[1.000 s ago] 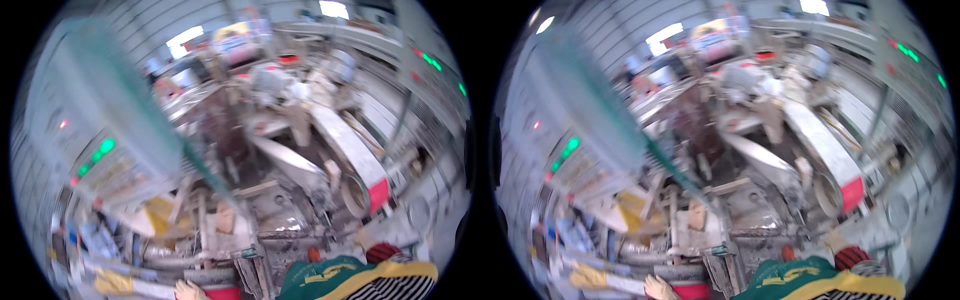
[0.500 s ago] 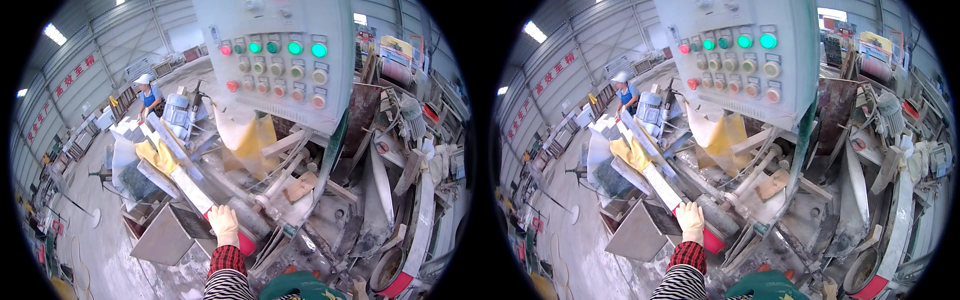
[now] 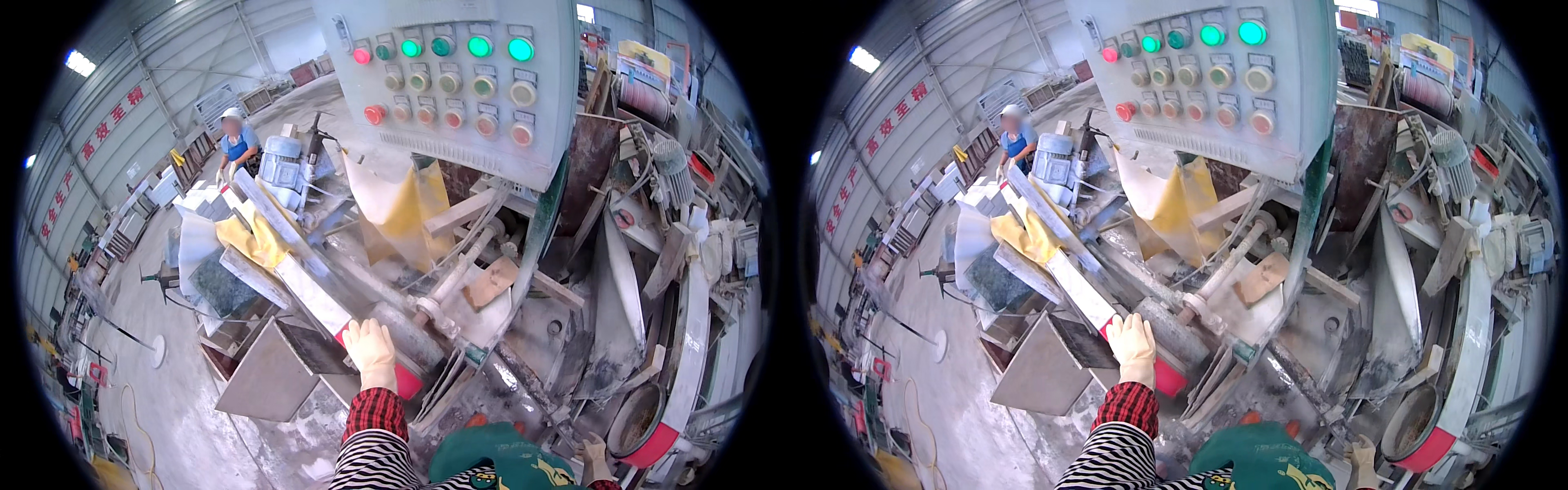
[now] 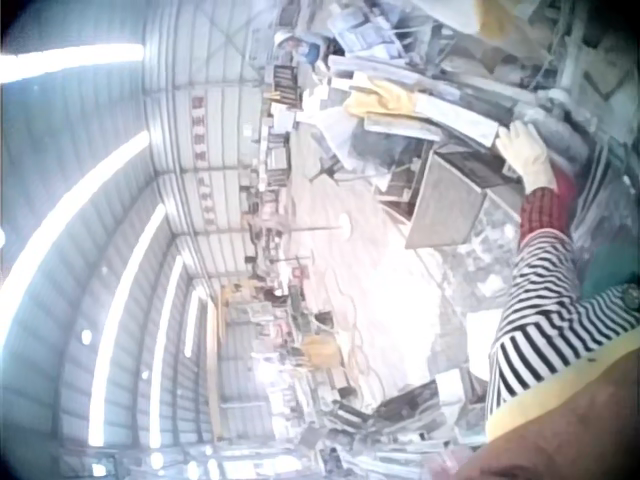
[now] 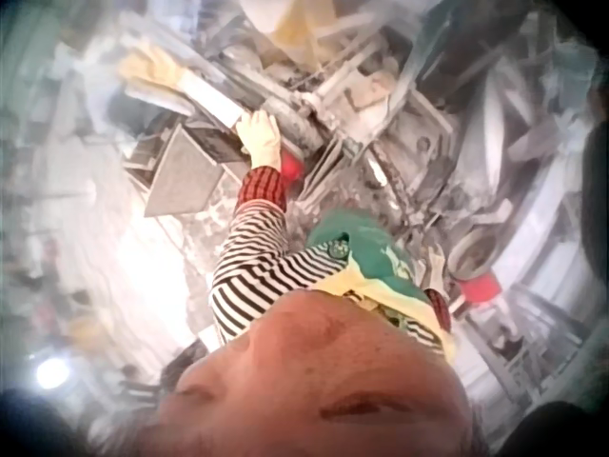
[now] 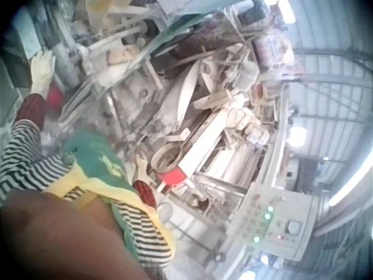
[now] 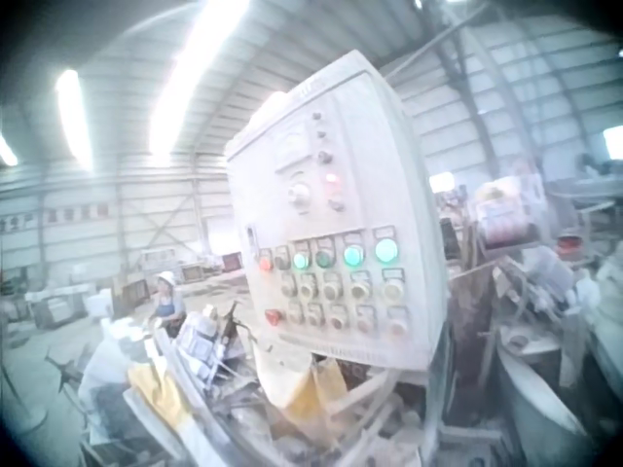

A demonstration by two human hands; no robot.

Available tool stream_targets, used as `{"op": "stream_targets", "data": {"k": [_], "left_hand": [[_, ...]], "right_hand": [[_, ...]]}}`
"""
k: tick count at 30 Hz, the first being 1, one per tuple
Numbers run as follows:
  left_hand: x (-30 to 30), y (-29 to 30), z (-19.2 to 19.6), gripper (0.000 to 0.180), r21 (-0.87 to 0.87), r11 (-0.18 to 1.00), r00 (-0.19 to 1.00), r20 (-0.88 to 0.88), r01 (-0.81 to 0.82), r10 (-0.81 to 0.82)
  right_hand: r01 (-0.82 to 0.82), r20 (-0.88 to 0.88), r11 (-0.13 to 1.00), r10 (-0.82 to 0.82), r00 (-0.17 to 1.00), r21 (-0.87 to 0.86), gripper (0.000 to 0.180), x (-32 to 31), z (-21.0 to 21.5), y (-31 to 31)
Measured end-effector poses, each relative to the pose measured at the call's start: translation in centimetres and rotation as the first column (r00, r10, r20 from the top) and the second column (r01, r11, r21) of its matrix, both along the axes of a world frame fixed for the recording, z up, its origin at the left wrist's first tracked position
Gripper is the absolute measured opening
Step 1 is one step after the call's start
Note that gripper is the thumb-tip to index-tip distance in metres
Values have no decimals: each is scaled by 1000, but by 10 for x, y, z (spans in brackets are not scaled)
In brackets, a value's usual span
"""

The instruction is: The person repeatedly rubs rectangular stone slabs against a rotating grinding wheel to smooth their surfaces. They handle the slabs one at a time, turning them over to treat different faces, and occasionally press a button on the control panel.

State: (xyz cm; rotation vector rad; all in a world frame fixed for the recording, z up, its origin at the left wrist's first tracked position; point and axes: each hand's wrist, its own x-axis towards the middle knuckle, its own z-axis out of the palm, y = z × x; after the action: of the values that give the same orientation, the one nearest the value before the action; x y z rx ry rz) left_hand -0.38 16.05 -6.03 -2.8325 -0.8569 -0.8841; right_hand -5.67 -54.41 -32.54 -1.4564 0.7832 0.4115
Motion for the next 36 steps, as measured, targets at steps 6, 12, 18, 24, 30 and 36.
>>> {"op": "stream_targets", "data": {"k": [6,12,18,24,30,36], "left_hand": [[-1,-6,-1,24,31,999,1000,-6,-25,25],[-3,-12,2,22,31,1000,1000,11,-6,6],[-3,-19,8,20,43,999,1000,4,-2,2],[-4,-23,5,20,68,998,1000,17,-3,2],[-7,-30,9,20,71,997,999,31,20,-22],[-8,-34,3,25,94,995,998,61,23,-29]], "right_hand": [[-10,-71,999,7,997,-48,56,-28,8,-4],[-117,-47,980,110,993,-163,55,-23,17,9],[-202,126,936,246,961,-289,55,-7,17,23],[-137,-5,986,138,990,-99,53,-2,31,32],[-143,-75,986,137,988,-81,53,-17,35,30],[-197,-90,976,189,978,-95,55,-29,22,18]]}}
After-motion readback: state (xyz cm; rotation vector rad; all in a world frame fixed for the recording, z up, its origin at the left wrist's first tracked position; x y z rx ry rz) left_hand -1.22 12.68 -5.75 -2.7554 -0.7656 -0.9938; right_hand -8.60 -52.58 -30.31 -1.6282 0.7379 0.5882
